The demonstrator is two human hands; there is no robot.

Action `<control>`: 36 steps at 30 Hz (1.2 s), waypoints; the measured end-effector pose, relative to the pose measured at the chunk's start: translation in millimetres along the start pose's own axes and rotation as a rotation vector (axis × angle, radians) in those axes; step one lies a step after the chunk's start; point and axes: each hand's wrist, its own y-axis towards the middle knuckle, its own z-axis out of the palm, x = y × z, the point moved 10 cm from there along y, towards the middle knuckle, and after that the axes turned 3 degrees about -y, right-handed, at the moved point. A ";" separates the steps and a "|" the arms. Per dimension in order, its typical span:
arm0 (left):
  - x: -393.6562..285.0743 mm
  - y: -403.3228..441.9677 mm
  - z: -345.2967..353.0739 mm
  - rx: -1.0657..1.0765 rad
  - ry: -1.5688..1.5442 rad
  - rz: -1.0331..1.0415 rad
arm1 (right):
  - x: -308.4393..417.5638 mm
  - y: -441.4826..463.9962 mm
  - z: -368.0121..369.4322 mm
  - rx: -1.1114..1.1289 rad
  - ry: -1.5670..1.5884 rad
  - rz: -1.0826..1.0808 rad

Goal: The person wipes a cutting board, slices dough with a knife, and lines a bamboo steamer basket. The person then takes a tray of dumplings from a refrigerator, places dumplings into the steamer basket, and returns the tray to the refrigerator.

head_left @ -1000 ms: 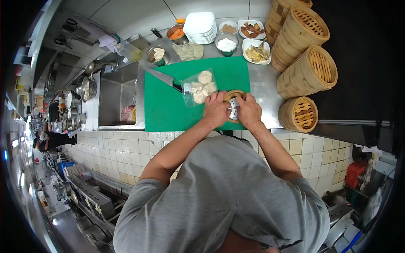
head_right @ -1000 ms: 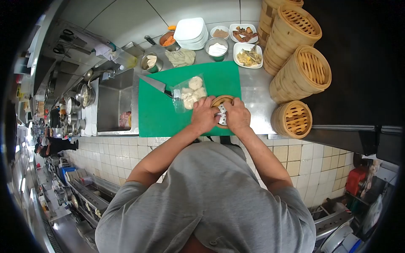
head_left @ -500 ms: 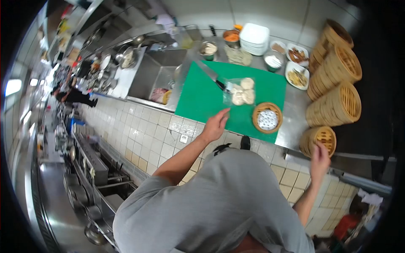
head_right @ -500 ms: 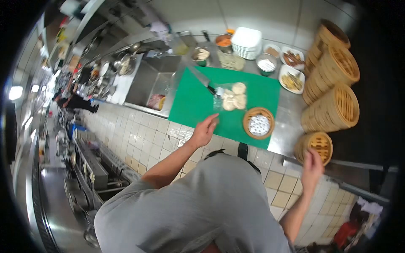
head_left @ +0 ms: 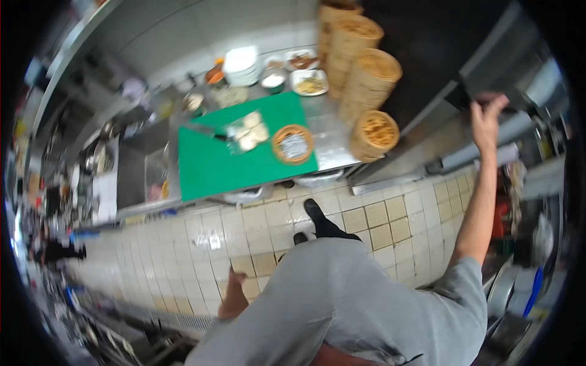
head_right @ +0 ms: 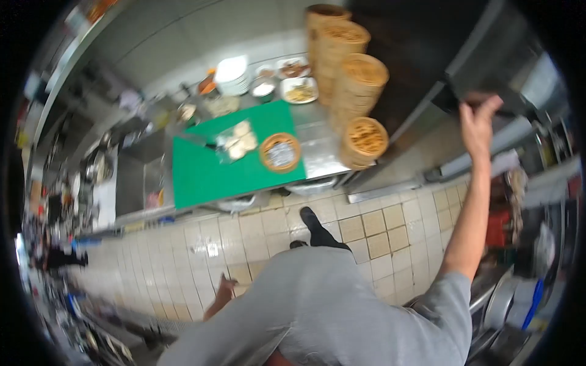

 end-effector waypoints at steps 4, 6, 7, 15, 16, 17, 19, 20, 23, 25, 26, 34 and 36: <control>-5.3 -69.8 66.6 0.391 0.253 0.044 | 6.4 3.7 -12.3 0.168 -0.105 0.178; -37.7 -54.6 81.1 0.400 0.354 0.157 | 11.1 -1.4 -29.4 0.198 -0.072 0.130; -58.1 -50.4 90.3 0.410 0.440 0.243 | 11.7 -6.5 -40.8 0.236 -0.043 0.146; -363.5 -48.1 139.1 0.399 -0.083 0.246 | -30.4 -106.2 -158.6 0.185 0.206 -0.144; -473.0 -105.1 134.7 0.437 -0.109 0.324 | -48.4 -118.0 -176.0 0.196 0.246 -0.135; -552.3 -136.6 149.5 0.437 -0.230 0.387 | -68.0 -130.4 -194.5 0.155 0.314 -0.154; -672.2 -142.2 223.9 0.591 -0.362 0.493 | -127.4 -158.3 -229.9 0.052 0.424 -0.137; -741.7 -170.9 249.2 0.664 -0.392 0.598 | -164.9 -177.8 -246.2 -0.002 0.471 -0.091; -888.9 -215.6 302.4 0.778 -0.635 0.506 | -261.6 -229.3 -291.5 -0.182 0.793 0.111; -974.3 -219.9 299.1 0.684 -0.761 0.494 | -303.8 -240.9 -321.7 -0.174 0.956 -0.002; -1007.5 -208.0 296.5 0.615 -0.842 0.485 | -334.5 -256.7 -335.1 -0.241 1.122 0.063; -1100.1 -41.9 280.2 0.269 -1.202 0.142 | -495.3 -357.2 -380.4 -1.143 0.629 0.928; -1096.9 -23.4 288.9 0.307 -1.333 0.072 | -535.6 -384.1 -364.8 -1.119 0.602 0.984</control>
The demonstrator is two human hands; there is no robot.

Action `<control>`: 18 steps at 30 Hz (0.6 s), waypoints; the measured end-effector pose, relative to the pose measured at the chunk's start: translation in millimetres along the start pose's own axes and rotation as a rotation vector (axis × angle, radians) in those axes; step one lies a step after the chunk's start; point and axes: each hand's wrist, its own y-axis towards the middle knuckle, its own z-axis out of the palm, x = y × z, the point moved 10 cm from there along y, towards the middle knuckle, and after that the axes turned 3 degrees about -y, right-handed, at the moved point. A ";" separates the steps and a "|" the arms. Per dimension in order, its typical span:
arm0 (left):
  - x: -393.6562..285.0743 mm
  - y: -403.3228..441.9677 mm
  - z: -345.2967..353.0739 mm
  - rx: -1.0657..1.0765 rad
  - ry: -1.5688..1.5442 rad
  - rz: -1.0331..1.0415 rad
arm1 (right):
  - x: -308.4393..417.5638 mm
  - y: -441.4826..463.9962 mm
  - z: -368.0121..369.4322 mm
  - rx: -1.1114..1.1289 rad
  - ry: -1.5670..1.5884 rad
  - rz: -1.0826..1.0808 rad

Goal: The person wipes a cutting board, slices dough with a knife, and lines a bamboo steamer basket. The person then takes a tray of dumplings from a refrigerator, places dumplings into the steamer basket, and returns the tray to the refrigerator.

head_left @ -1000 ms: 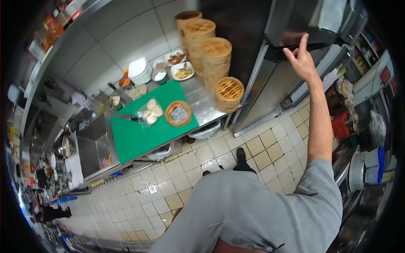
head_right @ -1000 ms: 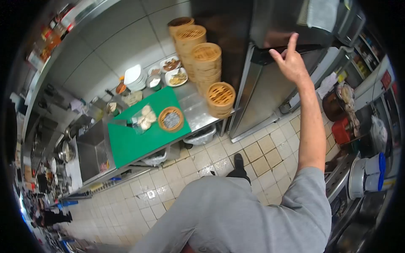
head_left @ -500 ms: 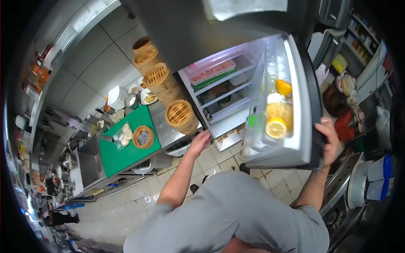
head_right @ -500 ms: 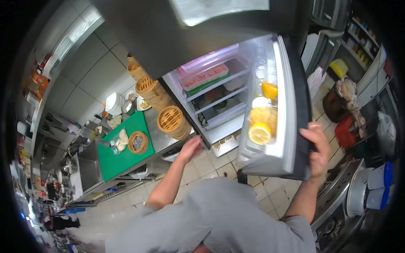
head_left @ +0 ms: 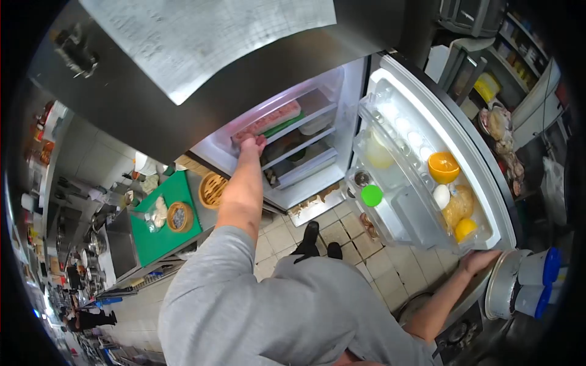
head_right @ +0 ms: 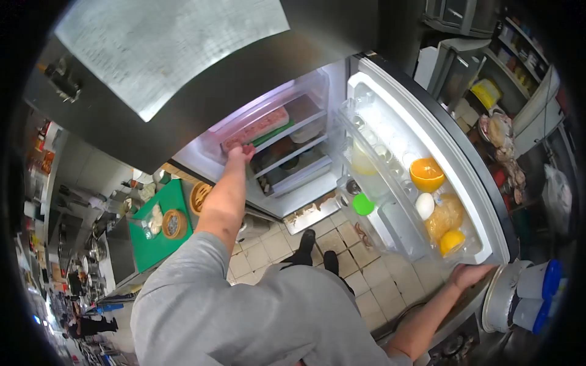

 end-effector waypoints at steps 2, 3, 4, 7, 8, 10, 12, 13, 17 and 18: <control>1.7 10.9 -0.5 -0.028 -0.094 0.058 | -32.1 10.2 -21.6 -0.050 -0.058 0.049; -0.9 7.9 3.9 -0.037 -0.036 0.082 | -46.1 10.4 -27.0 -0.087 -0.069 0.060; -3.9 1.1 5.9 -0.044 0.022 0.112 | -62.5 12.1 -44.5 -0.113 -0.076 0.038; -1.4 -10.2 -0.1 -0.152 -0.130 0.033 | -147.7 28.1 -69.1 0.048 0.031 0.056; 0.9 -15.5 -3.3 -0.150 -0.132 0.039 | -192.0 24.3 -92.1 -0.050 -0.048 0.191; 18.2 -37.1 -7.0 -0.026 -0.192 0.145 | -317.1 0.4 -167.3 -0.091 -0.138 0.475; 37.6 -74.2 -12.9 0.007 -0.273 0.092 | -452.1 -65.4 -242.5 -0.021 -0.210 0.845; 52.7 -77.6 -22.9 0.014 -0.260 0.051 | -459.4 -119.5 -249.5 0.276 -0.640 1.036; 63.8 -126.2 -26.3 0.120 -0.488 0.030 | -432.2 -317.0 -28.4 1.018 -0.727 1.277; 59.3 -134.3 -29.2 0.110 -0.495 0.040 | -414.0 -338.0 41.4 1.094 -0.692 1.220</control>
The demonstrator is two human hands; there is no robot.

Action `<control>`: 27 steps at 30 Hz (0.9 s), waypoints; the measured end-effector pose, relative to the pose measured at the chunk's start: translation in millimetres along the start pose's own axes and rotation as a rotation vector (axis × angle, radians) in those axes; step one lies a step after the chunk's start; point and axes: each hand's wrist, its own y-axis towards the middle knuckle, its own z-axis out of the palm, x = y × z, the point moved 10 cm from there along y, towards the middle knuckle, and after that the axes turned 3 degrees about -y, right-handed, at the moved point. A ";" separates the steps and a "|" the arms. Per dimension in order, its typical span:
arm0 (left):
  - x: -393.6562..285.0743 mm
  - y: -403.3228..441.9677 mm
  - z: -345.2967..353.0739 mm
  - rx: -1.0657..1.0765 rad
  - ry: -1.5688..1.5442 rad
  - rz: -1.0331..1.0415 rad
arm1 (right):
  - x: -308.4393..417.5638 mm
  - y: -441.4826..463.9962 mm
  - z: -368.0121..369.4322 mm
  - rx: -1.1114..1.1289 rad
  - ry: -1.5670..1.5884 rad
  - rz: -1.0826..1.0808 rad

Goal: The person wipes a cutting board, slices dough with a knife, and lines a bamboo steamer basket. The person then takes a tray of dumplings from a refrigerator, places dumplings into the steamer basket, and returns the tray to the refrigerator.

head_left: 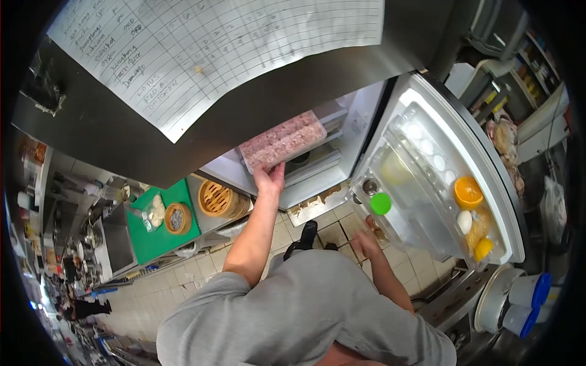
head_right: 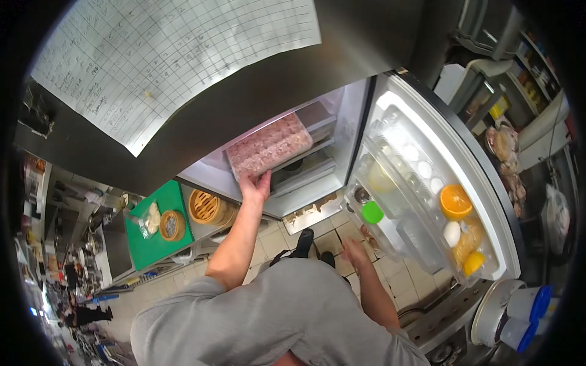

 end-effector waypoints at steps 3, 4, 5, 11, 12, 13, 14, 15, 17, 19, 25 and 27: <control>-19.8 -13.6 -2.1 0.003 -0.049 -0.049 | 117.6 70.3 82.2 0.110 0.127 -0.216; -23.4 -16.3 3.9 0.069 -0.038 -0.136 | 166.8 70.9 105.3 0.110 0.076 -0.270; -24.6 -16.9 10.0 0.137 -0.027 -0.224 | 219.2 63.1 130.8 0.109 0.023 -0.325; -20.8 -19.8 -0.2 0.246 -0.040 -0.180 | 364.6 121.0 178.4 0.108 0.224 -0.366; -12.3 -33.2 2.5 0.322 -0.053 -0.216 | 376.5 136.0 181.1 0.160 0.325 -0.305; -4.3 -48.1 -9.6 0.247 -0.068 -0.229 | 386.2 157.6 177.4 0.170 0.313 -0.303; 2.0 -64.6 -28.2 0.169 -0.084 -0.242 | 395.3 183.0 170.0 0.125 0.127 -0.366; 6.3 -77.5 -44.1 0.190 -0.093 -0.258 | 406.9 195.6 173.6 0.084 -0.060 -0.435; 16.2 -110.3 -77.4 0.219 -0.111 -0.316 | 444.7 123.6 211.8 0.056 -0.236 -0.561; 16.0 -145.0 -94.9 0.227 -0.123 -0.336 | 461.0 120.6 242.7 0.036 -0.398 -0.690; 13.9 -240.8 -138.0 0.205 -0.032 -0.330 | 444.4 167.9 279.0 -0.167 -0.704 -0.556; 17.8 -260.8 -162.2 0.198 -0.036 -0.318 | 441.7 175.8 274.7 -0.145 -0.620 -0.486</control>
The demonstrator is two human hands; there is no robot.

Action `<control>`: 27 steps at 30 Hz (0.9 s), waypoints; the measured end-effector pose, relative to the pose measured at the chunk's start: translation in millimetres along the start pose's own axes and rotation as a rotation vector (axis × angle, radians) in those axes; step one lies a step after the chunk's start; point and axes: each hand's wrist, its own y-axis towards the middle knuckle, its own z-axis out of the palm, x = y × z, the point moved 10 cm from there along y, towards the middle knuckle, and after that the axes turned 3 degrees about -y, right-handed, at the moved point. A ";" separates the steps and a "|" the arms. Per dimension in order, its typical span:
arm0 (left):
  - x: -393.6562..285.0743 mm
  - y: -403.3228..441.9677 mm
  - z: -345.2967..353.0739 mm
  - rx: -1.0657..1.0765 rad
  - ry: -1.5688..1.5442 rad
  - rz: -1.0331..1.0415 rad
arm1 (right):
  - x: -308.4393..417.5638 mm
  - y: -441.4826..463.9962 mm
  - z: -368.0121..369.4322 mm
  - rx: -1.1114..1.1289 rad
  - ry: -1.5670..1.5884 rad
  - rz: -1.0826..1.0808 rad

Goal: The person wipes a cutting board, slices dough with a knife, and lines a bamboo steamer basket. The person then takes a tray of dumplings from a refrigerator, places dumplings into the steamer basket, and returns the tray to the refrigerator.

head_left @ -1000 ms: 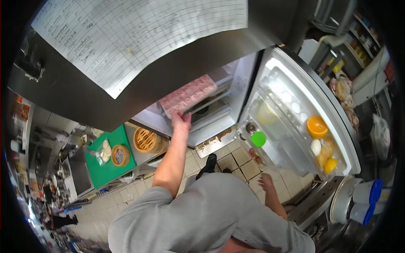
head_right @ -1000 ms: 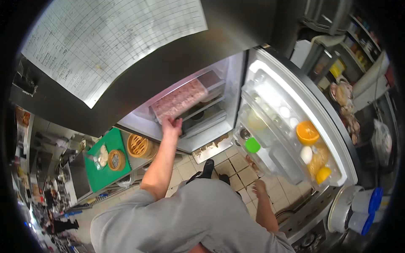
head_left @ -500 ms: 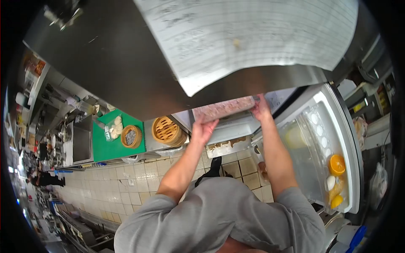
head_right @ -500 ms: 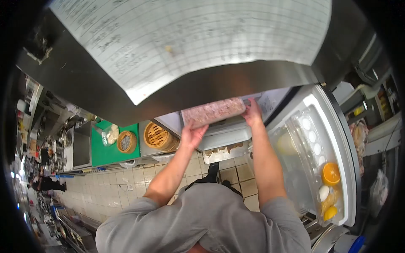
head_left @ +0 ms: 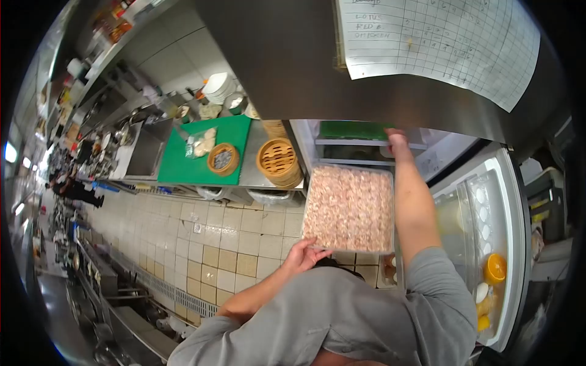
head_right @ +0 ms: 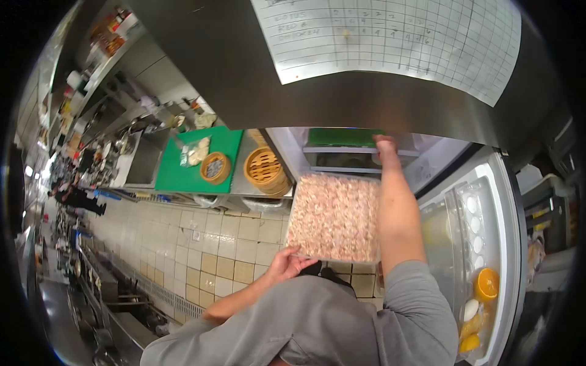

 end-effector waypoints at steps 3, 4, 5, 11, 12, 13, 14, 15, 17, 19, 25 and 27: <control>16.4 -35.7 -37.3 -0.022 0.020 -0.001 | -12.5 34.6 9.0 0.215 0.353 -0.062; 16.8 -45.9 -33.5 -0.020 0.033 0.004 | -9.4 44.8 12.7 0.292 0.463 -0.085; 17.2 -57.9 -32.6 -0.020 0.042 0.011 | -17.2 55.7 17.7 0.248 0.514 0.081; -6.3 -118.5 -89.3 -0.139 -0.019 0.239 | -0.6 -63.4 -22.3 0.167 0.683 -0.247; -14.7 -130.0 -99.0 -0.143 -0.038 0.279 | -21.6 -109.1 -40.4 0.086 0.761 -0.204; -24.6 -146.8 -118.4 -0.221 -0.057 0.338 | -33.9 -162.8 -52.6 0.071 0.712 -0.180; -30.4 -164.4 -135.7 -0.300 -0.078 0.387 | -57.7 -206.6 -61.7 0.045 0.678 -0.187; -38.0 -177.9 -138.7 -0.300 -0.098 0.411 | -114.3 -210.7 -57.5 0.158 0.708 -0.166; -68.6 -213.0 -141.4 -0.291 -0.177 0.562 | -161.7 -285.6 -55.3 0.326 0.806 -0.041; -100.6 -246.2 -160.9 -0.308 -0.190 0.651 | -216.6 -332.3 -54.1 0.454 0.871 0.123; -235.2 -337.4 -225.6 -0.347 -0.183 0.906 | -162.5 -462.5 10.3 0.871 0.478 0.128; -283.3 -362.6 -245.8 -0.348 -0.179 0.974 | -157.4 -473.2 57.5 0.872 0.242 0.014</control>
